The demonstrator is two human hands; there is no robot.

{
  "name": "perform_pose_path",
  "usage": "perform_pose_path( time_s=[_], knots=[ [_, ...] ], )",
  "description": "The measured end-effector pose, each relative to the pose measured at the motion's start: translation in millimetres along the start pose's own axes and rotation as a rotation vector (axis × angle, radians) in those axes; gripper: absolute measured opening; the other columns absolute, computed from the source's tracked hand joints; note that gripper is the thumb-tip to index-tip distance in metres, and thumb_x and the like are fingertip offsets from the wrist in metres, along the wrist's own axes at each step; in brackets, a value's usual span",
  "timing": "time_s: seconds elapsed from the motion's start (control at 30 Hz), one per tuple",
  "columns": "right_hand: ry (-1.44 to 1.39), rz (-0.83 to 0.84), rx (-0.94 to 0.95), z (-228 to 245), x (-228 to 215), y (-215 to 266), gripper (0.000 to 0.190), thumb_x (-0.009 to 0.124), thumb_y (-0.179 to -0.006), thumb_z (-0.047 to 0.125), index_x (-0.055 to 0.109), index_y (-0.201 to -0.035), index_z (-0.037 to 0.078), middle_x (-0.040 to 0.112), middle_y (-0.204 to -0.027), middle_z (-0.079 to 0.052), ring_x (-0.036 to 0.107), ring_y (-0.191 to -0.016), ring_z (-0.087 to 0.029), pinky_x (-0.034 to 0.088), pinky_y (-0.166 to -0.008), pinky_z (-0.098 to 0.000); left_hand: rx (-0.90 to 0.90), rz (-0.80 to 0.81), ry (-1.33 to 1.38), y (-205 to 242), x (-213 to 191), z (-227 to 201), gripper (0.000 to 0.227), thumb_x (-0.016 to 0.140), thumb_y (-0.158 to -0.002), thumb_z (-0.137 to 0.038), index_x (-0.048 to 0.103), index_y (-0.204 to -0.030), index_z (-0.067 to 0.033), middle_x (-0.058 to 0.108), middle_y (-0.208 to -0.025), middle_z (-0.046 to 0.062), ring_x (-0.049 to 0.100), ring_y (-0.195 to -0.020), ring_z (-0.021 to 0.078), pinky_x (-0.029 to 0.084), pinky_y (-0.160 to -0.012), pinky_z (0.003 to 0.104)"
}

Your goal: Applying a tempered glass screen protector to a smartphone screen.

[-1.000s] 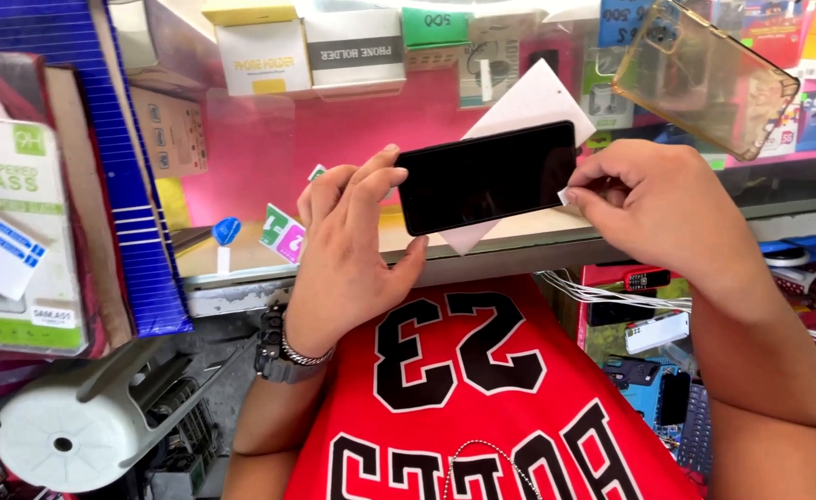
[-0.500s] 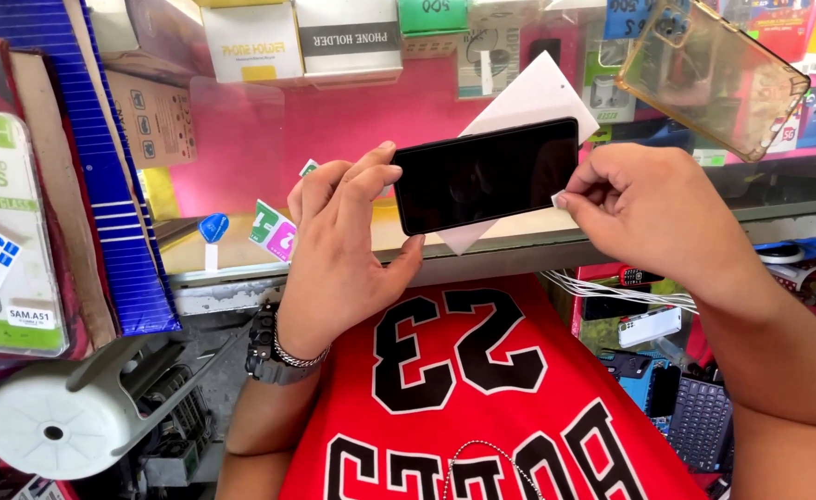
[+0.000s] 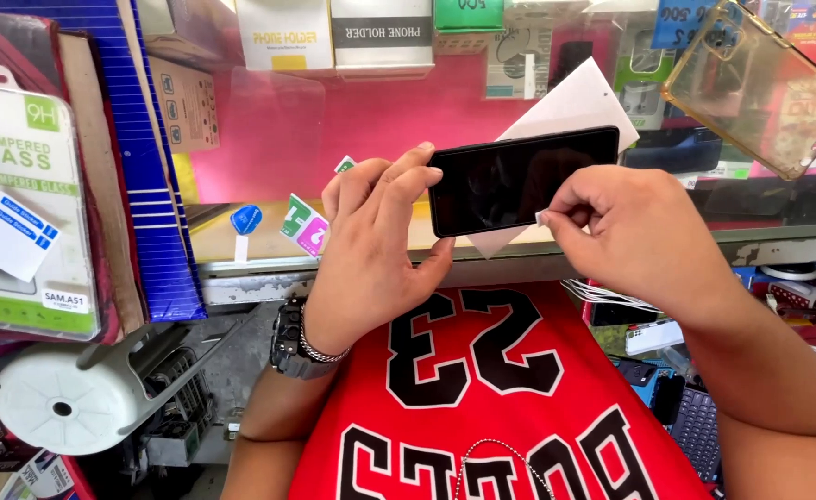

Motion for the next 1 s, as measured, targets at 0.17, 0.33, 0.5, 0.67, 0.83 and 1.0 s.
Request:
perform_pose_path(
  time_s=[0.17, 0.33, 0.5, 0.67, 0.83, 1.0],
  knots=[
    [0.024, 0.025, -0.039, 18.0, 9.7, -5.9, 0.010, 0.072, -0.089, 0.019, 0.071, -0.079, 0.014, 0.066, -0.066, 0.003, 0.059, -0.059, -0.013, 0.045, -0.059, -0.0311, 0.014, 0.003, -0.004, -1.0, -2.2, -1.2, 0.054, 0.077, -0.084, -0.021, 0.052, -0.131, -0.0098, 0.054, -0.152, 0.007, 0.051, -0.123, 0.0312, 0.036, -0.103, 0.047],
    [0.066, 0.021, -0.137, 32.9, 19.9, -10.6, 0.010, 0.068, -0.087, 0.017, 0.069, -0.079, 0.014, 0.066, -0.068, 0.003, 0.062, -0.061, -0.017, 0.045, -0.056, -0.0346, 0.018, 0.007, 0.002, -0.6, -1.7, -0.8, 0.053, 0.075, -0.084, -0.021, 0.052, -0.131, -0.0098, 0.054, -0.151, 0.008, 0.051, -0.122, 0.0321, 0.035, -0.104, 0.047],
    [0.066, -0.012, -0.244, 46.7, 30.8, -13.9, 0.013, 0.069, -0.086, 0.017, 0.063, -0.076, 0.012, 0.062, -0.066, 0.000, 0.059, -0.060, -0.023, 0.045, -0.056, -0.0385, 0.007, 0.003, 0.016, 0.3, -1.7, 0.2, 0.057, 0.078, -0.083, -0.020, 0.051, -0.133, -0.0108, 0.054, -0.153, 0.007, 0.051, -0.125, 0.0314, 0.035, -0.104, 0.047],
    [0.109, -0.033, -0.273, 57.9, 47.7, -19.6, 0.011, 0.064, -0.083, 0.018, 0.062, -0.073, 0.013, 0.065, -0.069, -0.003, 0.062, -0.063, -0.032, 0.047, -0.056, -0.0461, -0.003, 0.021, 0.026, 0.7, -4.3, -2.0, 0.061, 0.077, -0.078, -0.019, 0.051, -0.133, -0.0103, 0.054, -0.152, 0.007, 0.051, -0.125, 0.0312, 0.035, -0.104, 0.047],
    [0.150, -0.011, -0.246, 53.2, 45.3, -15.6, 0.015, 0.061, -0.087, 0.022, 0.062, -0.076, 0.013, 0.066, -0.075, -0.005, 0.065, -0.068, -0.036, 0.049, -0.054, -0.0520, 0.030, 0.008, 0.052, 0.0, 0.2, -4.5, 0.063, 0.078, -0.081, -0.013, 0.049, -0.136, -0.0085, 0.054, -0.151, 0.008, 0.050, -0.128, 0.0315, 0.033, -0.113, 0.047],
    [0.162, 0.070, -0.100, 24.5, 14.6, -5.7, 0.016, 0.065, -0.094, 0.026, 0.072, -0.085, 0.013, 0.072, -0.079, -0.002, 0.069, -0.069, -0.023, 0.055, -0.064, -0.0413, 0.015, -0.006, 0.034, -0.9, -1.8, -6.7, 0.057, 0.080, -0.084, -0.017, 0.049, -0.131, -0.0080, 0.057, -0.148, 0.011, 0.051, -0.123, 0.0310, 0.034, -0.109, 0.049]
  ],
)
Point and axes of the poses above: each hand's wrist, its own y-axis away from the middle knuckle, its own x-axis out of the palm, z = x × y, the point moved 4 cm from there along -y, towards the middle knuckle
